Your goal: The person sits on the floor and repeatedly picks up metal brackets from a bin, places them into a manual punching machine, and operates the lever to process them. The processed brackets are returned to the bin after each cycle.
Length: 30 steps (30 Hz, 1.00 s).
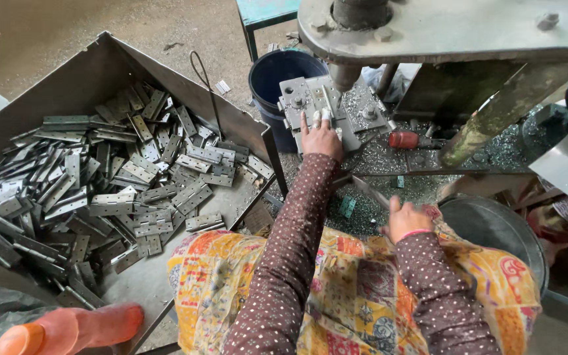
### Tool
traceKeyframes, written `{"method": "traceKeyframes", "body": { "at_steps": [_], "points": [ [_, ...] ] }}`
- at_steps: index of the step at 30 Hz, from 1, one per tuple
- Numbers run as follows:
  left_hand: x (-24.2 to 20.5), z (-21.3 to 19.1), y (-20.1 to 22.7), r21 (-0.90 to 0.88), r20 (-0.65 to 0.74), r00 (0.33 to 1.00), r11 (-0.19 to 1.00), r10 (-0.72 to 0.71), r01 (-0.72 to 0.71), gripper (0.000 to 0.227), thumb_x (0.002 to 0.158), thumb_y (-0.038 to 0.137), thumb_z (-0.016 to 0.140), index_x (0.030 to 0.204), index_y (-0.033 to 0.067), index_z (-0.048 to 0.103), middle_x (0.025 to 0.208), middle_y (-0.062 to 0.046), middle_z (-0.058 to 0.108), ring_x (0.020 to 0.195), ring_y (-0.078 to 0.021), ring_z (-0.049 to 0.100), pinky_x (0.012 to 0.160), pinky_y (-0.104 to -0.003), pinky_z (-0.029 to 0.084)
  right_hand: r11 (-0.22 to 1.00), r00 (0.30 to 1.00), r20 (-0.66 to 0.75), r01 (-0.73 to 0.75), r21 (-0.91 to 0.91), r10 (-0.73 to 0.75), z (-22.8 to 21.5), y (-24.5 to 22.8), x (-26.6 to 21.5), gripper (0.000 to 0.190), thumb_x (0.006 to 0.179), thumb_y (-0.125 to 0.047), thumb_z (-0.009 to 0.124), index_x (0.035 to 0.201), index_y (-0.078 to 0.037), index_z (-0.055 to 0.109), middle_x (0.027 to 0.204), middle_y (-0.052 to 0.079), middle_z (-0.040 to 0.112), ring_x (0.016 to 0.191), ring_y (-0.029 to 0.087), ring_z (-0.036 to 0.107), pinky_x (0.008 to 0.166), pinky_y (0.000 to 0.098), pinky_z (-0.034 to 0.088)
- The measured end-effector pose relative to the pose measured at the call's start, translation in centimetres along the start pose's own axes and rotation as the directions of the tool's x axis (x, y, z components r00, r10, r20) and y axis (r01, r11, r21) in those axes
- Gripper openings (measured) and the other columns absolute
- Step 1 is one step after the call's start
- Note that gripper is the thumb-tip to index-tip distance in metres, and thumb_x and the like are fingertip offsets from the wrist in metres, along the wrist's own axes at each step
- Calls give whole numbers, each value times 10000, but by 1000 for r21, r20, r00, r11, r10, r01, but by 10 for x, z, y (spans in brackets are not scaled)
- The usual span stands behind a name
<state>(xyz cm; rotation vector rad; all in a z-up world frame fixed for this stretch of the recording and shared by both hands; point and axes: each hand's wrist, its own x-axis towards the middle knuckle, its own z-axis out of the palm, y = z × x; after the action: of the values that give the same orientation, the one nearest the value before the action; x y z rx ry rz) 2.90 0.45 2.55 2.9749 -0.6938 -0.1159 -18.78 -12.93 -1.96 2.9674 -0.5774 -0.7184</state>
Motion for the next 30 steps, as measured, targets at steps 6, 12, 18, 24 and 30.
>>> {"method": "traceKeyframes", "body": {
  "at_steps": [6,12,18,24,30],
  "points": [
    [25,10,-3,13,-33,999,999,-37,37,372,994,241,381,1138,169,717,1533,-62,412,1467,-213,312,1215,-570,-110,998,998,31,-62,13,61,2,-7,7,721,823,-439,761,1344,-117,380,1175,197,568,944,335,686,768,425,611],
    [15,12,-2,23,-12,999,999,-39,39,425,1005,304,339,1068,201,747,1569,-43,349,1481,-214,241,1175,-512,-96,998,993,97,-59,-13,60,18,-7,2,784,850,-428,745,1423,-89,331,1226,212,572,1013,321,690,812,412,613],
    [25,5,-3,47,6,999,998,-34,33,406,1000,282,357,1124,178,729,1561,-64,372,1484,-207,247,1193,-544,-103,999,999,10,-40,14,40,-29,-11,-15,797,803,-484,782,1378,-101,384,1253,184,581,1098,339,666,910,442,573],
    [26,13,-7,63,-5,1000,998,-30,30,395,982,263,368,1059,190,748,1582,-50,306,1469,-225,237,1166,-541,-104,983,936,332,-155,98,114,9,-12,11,870,843,-452,770,1474,-136,261,1347,232,499,1181,370,622,960,450,566],
    [13,7,-9,-37,-6,1000,999,11,-11,377,959,374,435,1018,162,741,1433,-43,494,1307,-192,469,1205,-522,-3,936,942,332,-158,314,47,67,7,51,967,807,-384,820,1515,-150,203,1459,249,426,1335,406,477,1089,532,424]
  ]
}}
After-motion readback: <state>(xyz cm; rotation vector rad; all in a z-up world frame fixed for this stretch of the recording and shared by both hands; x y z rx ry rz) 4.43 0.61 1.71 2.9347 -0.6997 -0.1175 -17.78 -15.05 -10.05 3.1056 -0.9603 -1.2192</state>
